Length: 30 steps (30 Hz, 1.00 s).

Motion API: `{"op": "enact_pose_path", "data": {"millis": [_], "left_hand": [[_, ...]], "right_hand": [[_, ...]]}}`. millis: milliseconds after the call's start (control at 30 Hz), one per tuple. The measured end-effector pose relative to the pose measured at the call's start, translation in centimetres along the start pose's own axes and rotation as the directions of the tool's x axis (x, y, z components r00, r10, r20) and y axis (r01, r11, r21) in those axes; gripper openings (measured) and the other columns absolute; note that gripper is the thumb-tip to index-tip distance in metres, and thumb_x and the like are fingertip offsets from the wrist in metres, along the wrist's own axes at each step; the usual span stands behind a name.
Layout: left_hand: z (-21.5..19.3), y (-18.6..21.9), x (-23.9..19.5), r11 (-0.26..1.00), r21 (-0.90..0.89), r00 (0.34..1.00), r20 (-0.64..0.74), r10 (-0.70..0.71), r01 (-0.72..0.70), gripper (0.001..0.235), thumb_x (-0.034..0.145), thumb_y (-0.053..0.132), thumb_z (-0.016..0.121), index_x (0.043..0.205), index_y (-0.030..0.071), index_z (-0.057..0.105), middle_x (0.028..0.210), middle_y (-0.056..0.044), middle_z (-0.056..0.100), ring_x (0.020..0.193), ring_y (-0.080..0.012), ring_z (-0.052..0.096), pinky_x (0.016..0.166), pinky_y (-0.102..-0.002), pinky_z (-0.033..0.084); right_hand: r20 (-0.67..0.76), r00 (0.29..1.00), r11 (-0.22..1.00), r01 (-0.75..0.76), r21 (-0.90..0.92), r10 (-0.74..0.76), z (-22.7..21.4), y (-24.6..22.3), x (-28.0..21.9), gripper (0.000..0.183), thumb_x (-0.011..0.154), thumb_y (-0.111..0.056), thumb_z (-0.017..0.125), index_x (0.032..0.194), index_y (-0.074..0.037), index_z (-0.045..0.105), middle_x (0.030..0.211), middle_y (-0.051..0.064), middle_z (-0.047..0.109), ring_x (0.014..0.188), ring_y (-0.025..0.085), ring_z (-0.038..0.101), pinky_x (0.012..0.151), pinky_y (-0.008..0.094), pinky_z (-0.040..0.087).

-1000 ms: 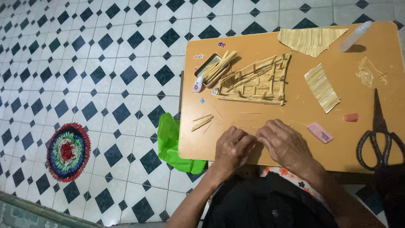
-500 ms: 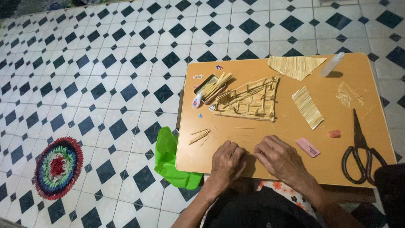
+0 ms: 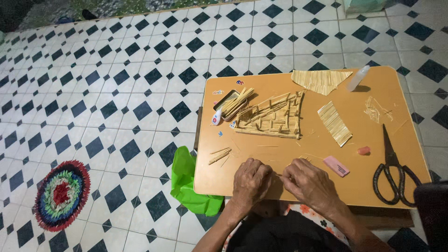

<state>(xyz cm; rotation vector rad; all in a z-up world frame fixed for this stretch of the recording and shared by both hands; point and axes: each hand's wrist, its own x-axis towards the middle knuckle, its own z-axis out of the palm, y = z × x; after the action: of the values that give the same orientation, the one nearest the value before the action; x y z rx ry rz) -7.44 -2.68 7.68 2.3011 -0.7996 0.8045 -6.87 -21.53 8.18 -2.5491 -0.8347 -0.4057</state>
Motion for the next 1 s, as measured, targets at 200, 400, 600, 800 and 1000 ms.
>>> {"op": "enact_pose_path", "data": {"millis": [200, 400, 600, 800, 1000], "left_hand": [[-0.5, 0.6, 0.3, 1.0, -0.029, 1.0, 0.023, -0.013, 0.013, 0.011, 0.09, 0.005, 0.058, 0.084, 0.006, 0.05, 0.073, -0.009, 0.044, 0.064, -0.0273, 0.042, 0.054, -0.038, 0.032], [-0.7, 1.0, 0.4, 1.0, 0.021, 0.998, 0.058, -0.009, 0.008, 0.011, 0.089, 0.005, 0.061, 0.083, 0.006, 0.052, 0.074, -0.009, 0.045, 0.065, -0.028, 0.044, 0.053, -0.038, 0.031], [0.2, 1.6, -0.9, 1.0, -0.024, 0.996, 0.09, -0.014, 0.017, 0.007, 0.086, 0.008, 0.063, 0.085, 0.005, 0.057, 0.073, -0.01, 0.048, 0.065, -0.0289, 0.046, 0.053, -0.04, 0.033], [1.0, 3.3, -1.7, 0.998, -0.064, 0.992, 0.126, -0.016, 0.024, 0.007, 0.089, 0.008, 0.06, 0.088, 0.003, 0.055, 0.077, -0.012, 0.051, 0.068, -0.0297, 0.048, 0.056, -0.04, 0.037], [1.7, 4.3, -2.2, 0.991, -0.123, 0.991, 0.13, -0.043, 0.059, 0.005, 0.087, 0.006, 0.06, 0.086, 0.004, 0.056, 0.076, -0.011, 0.049, 0.065, -0.0293, 0.045, 0.056, -0.04, 0.033]], "right_hand": [[0.087, 0.993, 0.994, -0.085, 0.075, 0.079, -0.5, -0.2, -0.6, 0.016, 0.085, -0.019, 0.06, 0.075, -0.016, 0.047, 0.071, -0.002, 0.048, 0.06, 0.019, 0.049, 0.043, 0.035, 0.038], [0.021, 1.0, 0.999, 0.008, 0.051, -0.009, -1.5, -0.7, -0.4, 0.013, 0.082, -0.014, 0.062, 0.076, -0.015, 0.05, 0.07, 0.0, 0.051, 0.068, 0.019, 0.054, 0.054, 0.033, 0.042], [-0.043, 0.999, 0.996, 0.013, 0.086, -0.01, -1.4, -0.7, -1.9, 0.013, 0.085, -0.013, 0.062, 0.076, -0.012, 0.052, 0.071, 0.002, 0.052, 0.068, 0.02, 0.053, 0.054, 0.032, 0.041], [0.025, 0.994, 0.988, -0.107, 0.114, 0.105, -0.6, 0.3, -4.1, 0.014, 0.08, -0.015, 0.065, 0.073, -0.016, 0.053, 0.07, -0.004, 0.055, 0.064, 0.015, 0.055, 0.05, 0.031, 0.042], [0.116, 0.979, 0.964, -0.189, 0.185, 0.169, -0.5, 1.0, -5.4, 0.011, 0.081, -0.021, 0.064, 0.073, -0.019, 0.056, 0.071, -0.004, 0.055, 0.071, 0.016, 0.057, 0.061, 0.031, 0.044]]}}
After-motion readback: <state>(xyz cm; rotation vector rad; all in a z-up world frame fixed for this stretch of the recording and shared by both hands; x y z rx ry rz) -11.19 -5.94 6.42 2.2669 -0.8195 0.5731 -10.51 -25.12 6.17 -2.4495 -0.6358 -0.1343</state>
